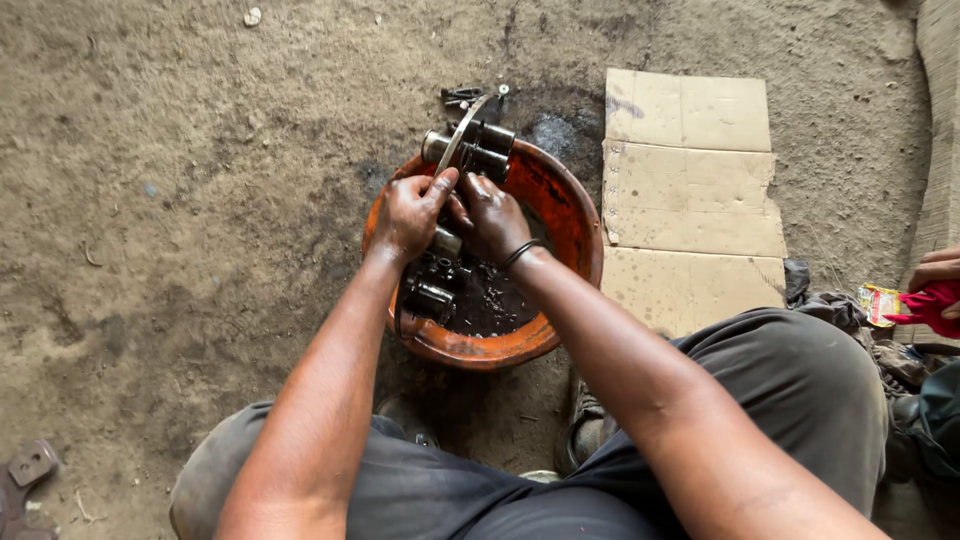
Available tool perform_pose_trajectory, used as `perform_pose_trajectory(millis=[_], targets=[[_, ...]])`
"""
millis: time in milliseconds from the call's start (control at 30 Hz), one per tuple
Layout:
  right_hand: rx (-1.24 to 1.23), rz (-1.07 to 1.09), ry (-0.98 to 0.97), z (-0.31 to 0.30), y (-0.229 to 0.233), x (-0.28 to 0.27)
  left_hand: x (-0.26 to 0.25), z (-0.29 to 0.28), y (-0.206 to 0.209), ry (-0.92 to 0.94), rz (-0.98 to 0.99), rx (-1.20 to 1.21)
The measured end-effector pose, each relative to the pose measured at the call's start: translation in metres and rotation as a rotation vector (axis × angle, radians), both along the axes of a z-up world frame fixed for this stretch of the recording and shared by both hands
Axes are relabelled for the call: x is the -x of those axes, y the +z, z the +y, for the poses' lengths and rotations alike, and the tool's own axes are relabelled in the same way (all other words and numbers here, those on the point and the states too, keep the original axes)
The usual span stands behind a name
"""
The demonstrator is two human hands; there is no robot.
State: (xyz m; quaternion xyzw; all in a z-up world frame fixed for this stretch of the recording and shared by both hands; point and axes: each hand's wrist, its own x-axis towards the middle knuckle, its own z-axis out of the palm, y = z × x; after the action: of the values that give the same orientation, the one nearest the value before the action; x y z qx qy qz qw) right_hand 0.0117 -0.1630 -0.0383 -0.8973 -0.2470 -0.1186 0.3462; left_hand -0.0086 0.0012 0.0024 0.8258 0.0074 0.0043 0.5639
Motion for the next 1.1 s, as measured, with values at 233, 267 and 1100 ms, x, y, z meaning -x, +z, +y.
perform_pose_trajectory(millis=[233,267,1100], targets=[[-0.178,0.024,0.143,-0.027,0.005,-0.005,0.003,-0.015,0.013,0.019,0.059,-0.082],[-0.265,0.087,0.155,-0.032,-0.004,-0.005,0.005,-0.015,0.013,0.024,0.074,-0.110],[-0.218,-0.027,0.042,0.002,0.033,0.014,-0.005,0.002,0.001,0.004,-0.018,-0.014]])
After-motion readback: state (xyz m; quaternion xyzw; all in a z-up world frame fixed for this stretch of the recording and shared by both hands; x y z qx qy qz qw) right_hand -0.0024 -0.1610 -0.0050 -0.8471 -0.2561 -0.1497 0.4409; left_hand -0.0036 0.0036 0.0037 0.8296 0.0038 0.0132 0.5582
